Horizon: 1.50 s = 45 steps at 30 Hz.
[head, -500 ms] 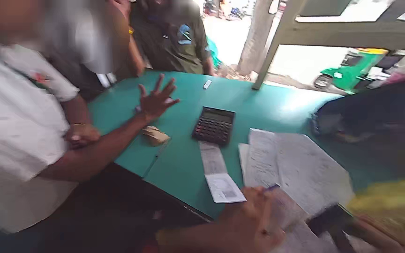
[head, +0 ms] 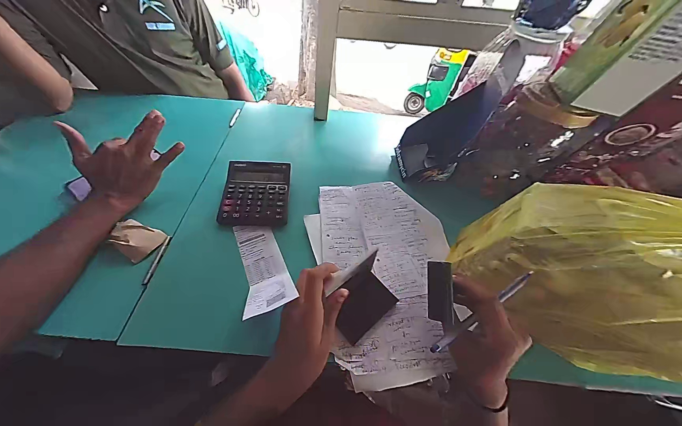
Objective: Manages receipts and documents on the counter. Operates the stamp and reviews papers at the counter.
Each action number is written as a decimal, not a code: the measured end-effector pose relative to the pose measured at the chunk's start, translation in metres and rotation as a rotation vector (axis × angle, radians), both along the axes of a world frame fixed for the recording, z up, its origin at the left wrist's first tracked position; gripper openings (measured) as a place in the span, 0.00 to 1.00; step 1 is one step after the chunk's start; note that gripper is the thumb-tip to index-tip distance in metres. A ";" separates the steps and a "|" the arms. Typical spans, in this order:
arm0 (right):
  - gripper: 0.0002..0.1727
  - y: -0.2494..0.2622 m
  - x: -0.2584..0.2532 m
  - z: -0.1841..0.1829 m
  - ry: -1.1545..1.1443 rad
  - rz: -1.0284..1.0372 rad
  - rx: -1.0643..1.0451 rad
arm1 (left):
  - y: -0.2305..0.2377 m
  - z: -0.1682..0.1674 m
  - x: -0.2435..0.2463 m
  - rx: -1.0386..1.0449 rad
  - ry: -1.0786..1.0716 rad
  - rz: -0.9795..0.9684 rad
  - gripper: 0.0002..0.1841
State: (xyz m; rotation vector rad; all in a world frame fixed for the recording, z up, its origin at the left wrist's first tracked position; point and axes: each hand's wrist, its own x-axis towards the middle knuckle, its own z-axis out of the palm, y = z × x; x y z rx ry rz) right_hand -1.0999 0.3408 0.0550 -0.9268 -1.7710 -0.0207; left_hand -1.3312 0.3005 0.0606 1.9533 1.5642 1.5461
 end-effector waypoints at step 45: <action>0.17 -0.001 -0.034 0.021 -0.257 0.015 -0.206 | -0.023 -0.004 -0.115 -0.185 0.372 0.078 0.30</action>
